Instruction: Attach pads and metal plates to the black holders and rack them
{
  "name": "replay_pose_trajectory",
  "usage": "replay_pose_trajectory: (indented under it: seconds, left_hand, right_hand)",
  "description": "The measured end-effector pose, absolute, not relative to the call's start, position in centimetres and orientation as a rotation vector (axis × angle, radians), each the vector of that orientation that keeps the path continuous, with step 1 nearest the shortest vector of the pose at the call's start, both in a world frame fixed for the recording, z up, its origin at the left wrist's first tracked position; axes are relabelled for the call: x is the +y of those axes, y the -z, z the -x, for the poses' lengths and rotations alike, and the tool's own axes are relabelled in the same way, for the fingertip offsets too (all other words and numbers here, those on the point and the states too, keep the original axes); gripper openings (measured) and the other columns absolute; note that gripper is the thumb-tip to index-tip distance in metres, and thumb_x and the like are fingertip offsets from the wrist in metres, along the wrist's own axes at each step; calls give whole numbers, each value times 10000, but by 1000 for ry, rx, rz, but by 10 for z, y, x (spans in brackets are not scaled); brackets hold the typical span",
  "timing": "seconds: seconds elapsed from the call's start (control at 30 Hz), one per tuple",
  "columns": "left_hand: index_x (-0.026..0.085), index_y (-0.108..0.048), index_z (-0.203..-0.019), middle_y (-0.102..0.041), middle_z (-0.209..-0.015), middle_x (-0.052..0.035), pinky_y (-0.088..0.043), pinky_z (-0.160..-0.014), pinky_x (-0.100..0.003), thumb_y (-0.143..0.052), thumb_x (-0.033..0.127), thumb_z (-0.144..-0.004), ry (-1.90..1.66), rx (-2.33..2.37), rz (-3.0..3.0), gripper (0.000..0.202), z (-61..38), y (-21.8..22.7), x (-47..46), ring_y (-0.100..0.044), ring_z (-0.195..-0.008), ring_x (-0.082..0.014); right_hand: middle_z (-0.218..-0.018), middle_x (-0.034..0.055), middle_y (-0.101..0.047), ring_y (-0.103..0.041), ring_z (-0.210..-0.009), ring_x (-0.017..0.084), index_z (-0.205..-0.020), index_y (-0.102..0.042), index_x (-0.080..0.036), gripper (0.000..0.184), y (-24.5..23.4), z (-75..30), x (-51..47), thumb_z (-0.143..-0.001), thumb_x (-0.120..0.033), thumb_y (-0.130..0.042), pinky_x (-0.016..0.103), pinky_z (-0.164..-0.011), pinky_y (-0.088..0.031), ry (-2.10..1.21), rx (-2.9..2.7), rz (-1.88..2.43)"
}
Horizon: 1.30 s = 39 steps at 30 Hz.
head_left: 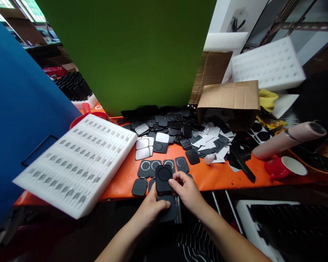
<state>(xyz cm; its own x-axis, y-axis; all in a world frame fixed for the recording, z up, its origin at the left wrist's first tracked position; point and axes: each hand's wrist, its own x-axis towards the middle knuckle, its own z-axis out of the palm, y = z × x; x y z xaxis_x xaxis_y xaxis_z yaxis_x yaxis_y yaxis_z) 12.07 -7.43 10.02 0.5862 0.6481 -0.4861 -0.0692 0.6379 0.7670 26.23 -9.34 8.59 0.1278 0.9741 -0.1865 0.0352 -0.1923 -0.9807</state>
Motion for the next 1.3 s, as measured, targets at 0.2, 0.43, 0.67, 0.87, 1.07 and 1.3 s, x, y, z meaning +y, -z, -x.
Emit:
replay_pose_trajectory:
  seconds: [0.2,0.43,0.67,0.87,1.07,1.3]
  left_hand:
    - [192,-354,-1156,-559,-839,-10,-401,-601,-234,-544,50,-588,-457,836,-784,616,-120,-103,-73,-518,-659,-127]
    - [209,-351,-1173,-567,-917,-26,-393,-580,-217,-552,55,-589,-443,859,-767,636,-121,-104,-75,-530,-670,-125]
    - [206,-349,-1185,-574,-894,-25,-404,-602,-229,-563,70,-587,-454,868,-770,650,-120,-99,-76,-543,-709,-144]
    - [208,-326,-1210,-581,-983,-43,-428,-650,-257,-567,70,-605,-462,849,-791,666,-119,-99,-78,-563,-767,-168]
    - [175,-408,-1155,-547,-1123,-92,-395,-849,-328,-637,245,-685,-585,850,-845,528,-120,-90,-82,-486,-1051,-238]
    - [150,-475,-1028,-640,-733,-44,-459,-617,-295,-660,389,-656,-544,969,-788,479,-125,-90,-83,-590,-631,-174]
  right_hand:
    - [-593,-39,-479,-486,-490,98,-748,-467,-193,191,-86,-263,-94,-760,-379,-506,219,-475,-408,-1217,-1067,1449]
    - [-592,-32,-476,-474,-499,102,-747,-471,-195,186,-84,-262,-94,-753,-377,-505,209,-442,-385,-1190,-1080,1475]
    - [-607,-30,-478,-471,-518,103,-718,-464,-201,146,-83,-261,-94,-753,-338,-500,206,-445,-366,-1116,-1133,1544]
    - [-599,-34,-485,-466,-499,101,-683,-445,-203,143,-87,-259,-94,-757,-320,-483,216,-470,-353,-1058,-1187,1590]
    - [-589,-10,-519,-473,-573,130,-655,-476,-207,181,-100,-263,-91,-757,-354,-501,248,-554,-328,-817,-1452,1689]
    - [-560,-44,-479,-419,-490,99,-766,-517,-211,365,-103,-276,-80,-600,-512,-641,216,-481,-287,-1138,-1264,1595]
